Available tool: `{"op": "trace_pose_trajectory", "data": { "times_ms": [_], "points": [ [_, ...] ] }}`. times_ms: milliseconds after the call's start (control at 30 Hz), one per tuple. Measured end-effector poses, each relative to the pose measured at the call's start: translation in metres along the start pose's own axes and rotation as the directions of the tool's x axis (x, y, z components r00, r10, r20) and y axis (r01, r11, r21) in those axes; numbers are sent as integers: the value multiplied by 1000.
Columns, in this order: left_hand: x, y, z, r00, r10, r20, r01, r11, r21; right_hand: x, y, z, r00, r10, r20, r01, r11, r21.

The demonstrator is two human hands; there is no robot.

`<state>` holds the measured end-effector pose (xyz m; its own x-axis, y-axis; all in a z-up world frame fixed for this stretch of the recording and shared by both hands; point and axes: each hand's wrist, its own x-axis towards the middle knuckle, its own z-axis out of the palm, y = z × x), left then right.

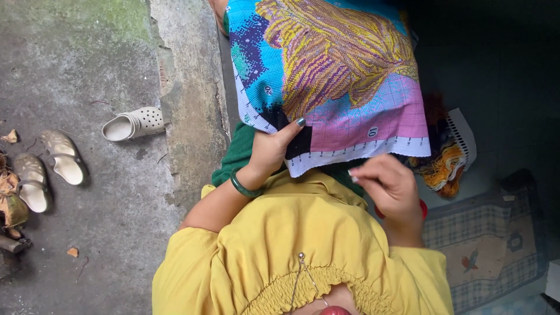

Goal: A person threads a needle and performs cross-stitch embroidery on a printed canvas.

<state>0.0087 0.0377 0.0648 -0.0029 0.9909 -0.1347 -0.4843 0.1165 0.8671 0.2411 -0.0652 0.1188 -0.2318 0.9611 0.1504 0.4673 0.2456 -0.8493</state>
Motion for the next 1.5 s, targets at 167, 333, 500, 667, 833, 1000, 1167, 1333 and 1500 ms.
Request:
{"op": "trace_pose_trajectory", "data": {
  "times_ms": [167, 333, 500, 667, 833, 1000, 1167, 1333, 1500],
  "points": [
    [0, 7, 0, 1000, 3, -11, -3, 1000, 28, 52, 14, 38, 944, -276, -180, 239, 949, -205],
    [-2, 0, -4, 999, -15, -29, 14, 999, -29, 72, 36, 54, 892, -439, -108, 355, 827, -437],
    [4, -5, -10, 997, -74, -34, 71, 994, -84, 75, 37, 55, 895, -433, -109, 358, 841, -405],
    [4, -3, -10, 996, -81, -36, 77, 991, -108, 76, 35, 59, 901, -412, -135, 350, 874, -336],
    [6, -12, -12, 995, -92, -33, 87, 988, -125, 80, 30, 59, 911, -395, -119, 341, 884, -319],
    [7, -12, -10, 995, -96, -35, 91, 989, -119, 81, 33, 56, 920, -380, -100, 337, 894, -297],
    [8, -13, -11, 994, -100, -35, 96, 989, -111, 80, 35, 53, 922, -376, -91, 337, 896, -289],
    [8, -10, -9, 991, -120, -50, 113, 986, -120, 80, 35, 53, 927, -366, -76, 330, 897, -293],
    [7, -11, -9, 990, -133, -46, 127, 985, -118, 79, 41, 53, 927, -369, -74, 336, 901, -275]
  ]
}}
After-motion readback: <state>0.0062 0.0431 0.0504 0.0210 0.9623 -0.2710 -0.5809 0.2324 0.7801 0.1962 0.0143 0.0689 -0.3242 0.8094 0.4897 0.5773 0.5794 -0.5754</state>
